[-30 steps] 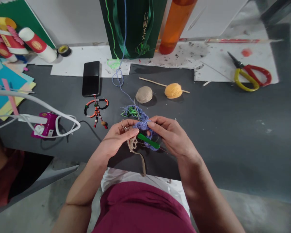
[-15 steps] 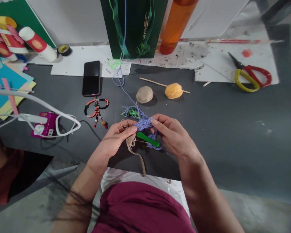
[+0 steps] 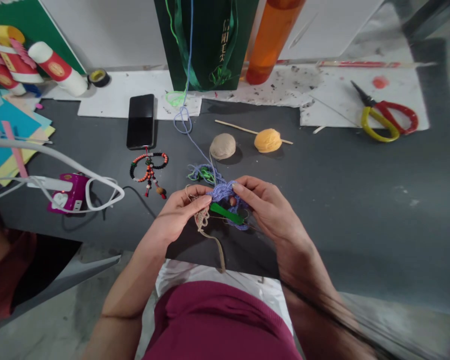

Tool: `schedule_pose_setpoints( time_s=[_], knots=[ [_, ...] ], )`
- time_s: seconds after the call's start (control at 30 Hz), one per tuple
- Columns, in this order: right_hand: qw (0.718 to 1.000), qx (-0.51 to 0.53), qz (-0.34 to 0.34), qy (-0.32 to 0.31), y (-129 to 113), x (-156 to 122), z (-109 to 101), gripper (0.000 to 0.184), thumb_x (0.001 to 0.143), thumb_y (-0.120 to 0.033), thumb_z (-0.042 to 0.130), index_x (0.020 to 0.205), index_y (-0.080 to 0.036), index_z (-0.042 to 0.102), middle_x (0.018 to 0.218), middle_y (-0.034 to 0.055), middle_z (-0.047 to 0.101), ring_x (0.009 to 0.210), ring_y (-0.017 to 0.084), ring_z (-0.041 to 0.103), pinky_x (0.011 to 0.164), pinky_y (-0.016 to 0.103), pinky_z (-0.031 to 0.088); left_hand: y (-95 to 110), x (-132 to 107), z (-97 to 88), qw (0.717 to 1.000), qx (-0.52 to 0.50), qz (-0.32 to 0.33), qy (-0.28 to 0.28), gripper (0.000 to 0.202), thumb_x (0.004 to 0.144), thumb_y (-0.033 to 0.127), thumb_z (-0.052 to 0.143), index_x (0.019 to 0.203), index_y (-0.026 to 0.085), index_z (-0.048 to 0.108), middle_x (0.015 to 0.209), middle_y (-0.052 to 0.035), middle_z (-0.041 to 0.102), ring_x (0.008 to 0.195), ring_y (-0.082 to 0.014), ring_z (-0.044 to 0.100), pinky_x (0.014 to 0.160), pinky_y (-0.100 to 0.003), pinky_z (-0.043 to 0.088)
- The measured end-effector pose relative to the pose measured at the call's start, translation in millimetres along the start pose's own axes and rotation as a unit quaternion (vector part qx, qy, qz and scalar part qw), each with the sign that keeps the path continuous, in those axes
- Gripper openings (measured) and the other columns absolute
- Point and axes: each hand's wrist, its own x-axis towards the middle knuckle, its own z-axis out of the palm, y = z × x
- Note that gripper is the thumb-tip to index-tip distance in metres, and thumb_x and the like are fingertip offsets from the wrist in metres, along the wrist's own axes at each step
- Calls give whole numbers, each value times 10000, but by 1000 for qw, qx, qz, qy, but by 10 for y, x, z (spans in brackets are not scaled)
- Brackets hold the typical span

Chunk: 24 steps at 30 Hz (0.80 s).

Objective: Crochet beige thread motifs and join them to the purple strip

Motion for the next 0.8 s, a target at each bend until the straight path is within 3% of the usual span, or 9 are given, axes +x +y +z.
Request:
schedule_pose_setpoints(
  time_s=[0.2,0.4,0.53,0.63,0.8],
  knots=[
    [996,-30,-16,86,80,42,-15,397,820,-591,807,853,-210,699,699,6,688,643,156,611,591,288,492,34,-38,-58,999,-4,43,-21,429,764,400,904,1126,193,806,566,82,453,532,-81,424,512,-229,326],
    [976,49,-83,197,117,73,-38,322,879,-558,760,910,-264,633,756,-7,683,681,167,625,623,303,510,27,-92,-159,992,35,49,-110,375,843,391,847,1173,219,799,610,70,433,544,-80,391,511,-229,293],
    [972,112,-90,186,130,104,-183,310,881,-574,737,936,-302,598,913,5,720,763,173,658,640,304,517,14,-95,-195,992,67,54,-95,298,844,425,838,1017,186,803,614,54,458,560,-84,399,525,-231,282],
    [978,101,-112,146,130,141,-311,310,901,-627,674,948,-327,607,1024,19,717,927,214,698,698,342,545,32,-90,-204,993,77,42,-76,312,804,443,855,943,174,781,600,57,452,556,-88,402,526,-229,281],
    [985,70,-119,105,20,127,-343,318,923,-658,602,970,-346,644,1087,39,717,1055,267,705,745,412,585,71,-95,-209,980,156,4,-123,293,828,437,808,949,171,778,651,30,542,570,-94,445,532,-225,309]
  ],
)
